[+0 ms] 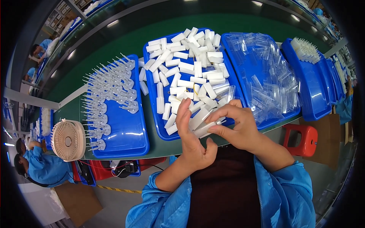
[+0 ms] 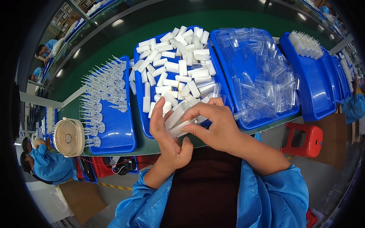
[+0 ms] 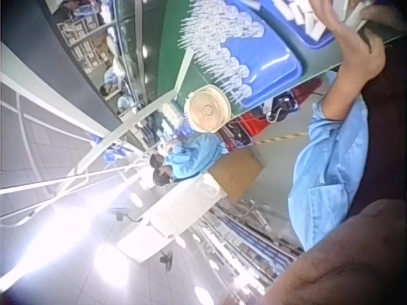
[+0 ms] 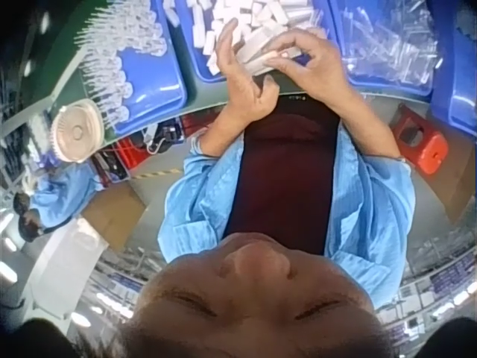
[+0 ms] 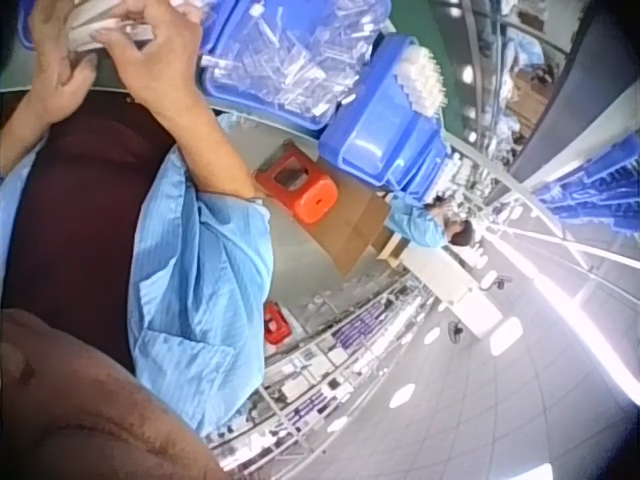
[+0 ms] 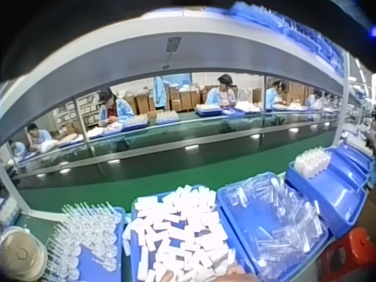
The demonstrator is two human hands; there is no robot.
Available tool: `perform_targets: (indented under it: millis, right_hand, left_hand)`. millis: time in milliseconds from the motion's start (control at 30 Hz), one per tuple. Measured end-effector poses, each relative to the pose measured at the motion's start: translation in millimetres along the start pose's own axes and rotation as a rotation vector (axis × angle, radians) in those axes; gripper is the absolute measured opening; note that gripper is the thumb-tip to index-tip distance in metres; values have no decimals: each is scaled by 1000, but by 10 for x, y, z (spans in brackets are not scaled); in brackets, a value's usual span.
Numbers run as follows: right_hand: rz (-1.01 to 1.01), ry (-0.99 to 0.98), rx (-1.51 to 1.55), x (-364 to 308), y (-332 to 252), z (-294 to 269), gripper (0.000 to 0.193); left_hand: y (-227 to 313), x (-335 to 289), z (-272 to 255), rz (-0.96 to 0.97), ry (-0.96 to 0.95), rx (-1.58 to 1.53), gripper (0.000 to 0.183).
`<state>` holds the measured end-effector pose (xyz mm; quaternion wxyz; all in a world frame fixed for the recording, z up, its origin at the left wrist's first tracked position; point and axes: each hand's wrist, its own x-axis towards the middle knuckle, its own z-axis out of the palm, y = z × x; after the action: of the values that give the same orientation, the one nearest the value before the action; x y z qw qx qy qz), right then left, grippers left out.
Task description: The person slides clear sleeves over foam pieces, wraps a rubber band around the gathered bundle, and places it into a tray. The person then takes a plastic multi-pronged base and pushes foam pieces and clear sleeves onto each prong by hand.
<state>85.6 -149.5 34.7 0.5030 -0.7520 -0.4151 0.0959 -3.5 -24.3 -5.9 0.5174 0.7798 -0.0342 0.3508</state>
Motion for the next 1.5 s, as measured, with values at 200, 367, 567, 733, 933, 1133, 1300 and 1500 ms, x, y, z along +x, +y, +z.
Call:
perform_targets:
  millis: [200,367,567,733,933,1133,1300,1500]
  right_hand:
    - [62,-11,172,13,-27,-144,19]
    - [-251,-321,-45,44,-245,-330,21]
    - [-384,-617,40,352,-316,-257,27]
    - [-480,-491,-480,1019,165,-237,21]
    - [-402,-763,-718,1431,382,-91,12]
    - [-344,-815,-698,1511,350,-113,10]
    - [-280,-611,-551,1402,241,-279,10]
    - [-166,-431,-172,1113,-21,-368,13]
  left_hand:
    - [117,11,-104,-128,-92,-657,97]
    - [165,10,-371,-685,-227,-1025,117]
    - [29,-104,-403,-883,-573,-1089,98]
    - [-43,-87,-414,-763,-428,-1116,69]
    - [-12,14,-456,-770,-240,-1199,48]
    - [-53,52,-464,-680,-144,-1219,47]
    - [-57,63,-420,-718,-105,-1068,37]
    - [-65,128,-351,-711,-45,-979,30]
